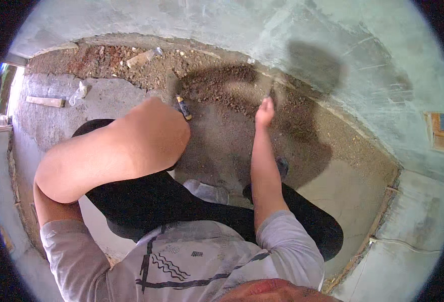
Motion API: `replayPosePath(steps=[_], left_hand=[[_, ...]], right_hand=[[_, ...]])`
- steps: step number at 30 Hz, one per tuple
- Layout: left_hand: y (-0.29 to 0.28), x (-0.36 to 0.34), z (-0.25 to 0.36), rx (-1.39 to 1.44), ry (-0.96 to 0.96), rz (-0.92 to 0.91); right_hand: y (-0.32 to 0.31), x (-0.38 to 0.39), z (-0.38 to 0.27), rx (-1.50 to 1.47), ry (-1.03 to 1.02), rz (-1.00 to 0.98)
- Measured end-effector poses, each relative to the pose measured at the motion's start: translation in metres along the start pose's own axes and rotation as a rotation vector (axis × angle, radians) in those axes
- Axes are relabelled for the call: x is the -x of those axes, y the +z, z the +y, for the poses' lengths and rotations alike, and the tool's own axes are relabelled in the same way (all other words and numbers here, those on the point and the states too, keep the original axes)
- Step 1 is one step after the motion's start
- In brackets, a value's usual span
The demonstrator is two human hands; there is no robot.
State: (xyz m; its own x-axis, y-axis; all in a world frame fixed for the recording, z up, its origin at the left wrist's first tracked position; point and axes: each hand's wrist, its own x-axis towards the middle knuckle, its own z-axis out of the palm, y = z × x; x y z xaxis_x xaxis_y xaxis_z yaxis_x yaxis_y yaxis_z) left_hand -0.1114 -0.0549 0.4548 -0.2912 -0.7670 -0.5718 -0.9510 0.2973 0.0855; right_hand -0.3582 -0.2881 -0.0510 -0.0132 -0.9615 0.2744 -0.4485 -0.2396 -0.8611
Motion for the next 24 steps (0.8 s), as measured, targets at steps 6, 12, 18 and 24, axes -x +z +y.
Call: replayPosePath(steps=[6,12,18,24], left_hand=[[0.003,-0.022,-0.003,0.039,-0.079,-0.132],[-0.003,-0.018,0.0,-0.035,0.092,-0.065],[-0.01,0.005,0.012,-0.176,0.292,-0.065],[-0.011,0.021,0.028,-0.21,0.367,-0.077]], right_hand=[[0.001,0.014,0.007,0.299,0.335,-0.349],[-0.022,-0.013,-0.024,0.139,0.314,-0.223],[-0.064,0.009,-0.035,-0.281,0.29,-0.075],[-0.07,0.062,0.015,0.342,0.282,-0.165]])
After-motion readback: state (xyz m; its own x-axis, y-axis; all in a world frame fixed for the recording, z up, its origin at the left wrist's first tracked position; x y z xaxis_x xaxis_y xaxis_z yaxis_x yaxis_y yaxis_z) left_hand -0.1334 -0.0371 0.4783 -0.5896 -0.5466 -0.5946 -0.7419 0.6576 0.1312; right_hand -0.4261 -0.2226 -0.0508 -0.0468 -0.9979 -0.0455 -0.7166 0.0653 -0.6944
